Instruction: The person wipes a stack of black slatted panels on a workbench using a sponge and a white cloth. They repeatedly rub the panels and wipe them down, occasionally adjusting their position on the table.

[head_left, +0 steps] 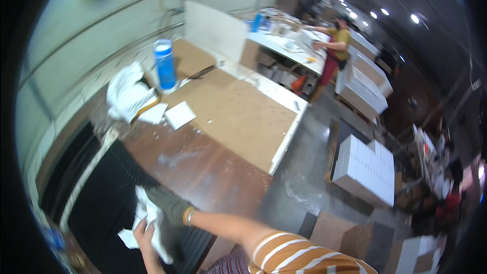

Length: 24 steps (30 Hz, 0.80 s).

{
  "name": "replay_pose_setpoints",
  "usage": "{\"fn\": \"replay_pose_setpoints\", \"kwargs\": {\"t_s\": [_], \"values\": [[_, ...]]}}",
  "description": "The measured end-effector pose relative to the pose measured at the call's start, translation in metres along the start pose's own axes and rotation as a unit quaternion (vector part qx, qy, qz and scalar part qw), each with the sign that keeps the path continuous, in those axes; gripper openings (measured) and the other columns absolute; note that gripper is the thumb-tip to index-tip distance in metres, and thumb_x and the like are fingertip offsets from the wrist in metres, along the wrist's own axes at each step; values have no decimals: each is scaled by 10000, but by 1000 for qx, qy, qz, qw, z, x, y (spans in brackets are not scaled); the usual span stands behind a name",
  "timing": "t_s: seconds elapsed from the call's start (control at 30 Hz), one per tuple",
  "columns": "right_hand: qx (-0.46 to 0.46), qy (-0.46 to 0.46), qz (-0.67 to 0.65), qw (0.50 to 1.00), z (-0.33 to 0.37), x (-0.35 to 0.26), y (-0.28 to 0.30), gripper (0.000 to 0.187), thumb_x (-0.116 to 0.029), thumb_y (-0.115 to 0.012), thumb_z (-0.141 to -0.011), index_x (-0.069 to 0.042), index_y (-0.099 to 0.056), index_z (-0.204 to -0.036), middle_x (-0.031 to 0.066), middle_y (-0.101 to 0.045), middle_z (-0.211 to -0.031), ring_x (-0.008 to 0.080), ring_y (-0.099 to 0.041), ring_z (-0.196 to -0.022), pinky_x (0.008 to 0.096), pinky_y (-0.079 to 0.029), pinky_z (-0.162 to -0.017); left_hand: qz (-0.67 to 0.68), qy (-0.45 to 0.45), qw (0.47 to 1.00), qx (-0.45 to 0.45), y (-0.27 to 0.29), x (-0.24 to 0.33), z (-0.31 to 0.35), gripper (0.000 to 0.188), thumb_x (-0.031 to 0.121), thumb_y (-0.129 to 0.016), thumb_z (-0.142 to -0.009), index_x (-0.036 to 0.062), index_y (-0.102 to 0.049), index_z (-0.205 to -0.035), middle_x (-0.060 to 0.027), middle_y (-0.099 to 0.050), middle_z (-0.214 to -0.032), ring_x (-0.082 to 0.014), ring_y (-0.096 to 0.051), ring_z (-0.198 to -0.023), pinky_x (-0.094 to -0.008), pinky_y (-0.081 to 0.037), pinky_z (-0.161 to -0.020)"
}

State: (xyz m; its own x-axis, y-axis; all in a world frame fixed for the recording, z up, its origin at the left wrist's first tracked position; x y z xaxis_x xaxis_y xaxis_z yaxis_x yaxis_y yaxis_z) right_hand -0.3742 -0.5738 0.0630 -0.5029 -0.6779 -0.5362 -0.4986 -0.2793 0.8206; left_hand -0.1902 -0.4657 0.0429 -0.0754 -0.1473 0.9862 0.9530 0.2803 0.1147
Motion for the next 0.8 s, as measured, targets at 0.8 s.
{"fn": "replay_pose_setpoints", "kwargs": {"t_s": [0.8], "values": [[216, -184, -377, 882, 96, -131, -1, 751, -422, -726, -900, -24, -487, -1490, 240, -499, -1510, 374, -471, -1425, 427, -388, -1173, -178, -102, 978, -33, 37, 79, 26, 372, 118, -743, -917, -106, -701, -1211, -229, -748, -1013, -263, -665, -870, -396, -535, -773]]}}
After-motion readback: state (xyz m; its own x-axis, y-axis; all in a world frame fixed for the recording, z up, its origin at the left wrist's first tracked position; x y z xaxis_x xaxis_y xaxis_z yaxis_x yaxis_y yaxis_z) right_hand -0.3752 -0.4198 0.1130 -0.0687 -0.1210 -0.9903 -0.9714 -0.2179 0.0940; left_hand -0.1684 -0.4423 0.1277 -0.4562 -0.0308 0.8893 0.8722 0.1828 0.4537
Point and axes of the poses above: each hand's wrist, its own z-axis away from the middle knuckle, its own y-axis out of the back of the hand, x = y × z, the point moved 1 cm from there along -z, towards the middle knuckle
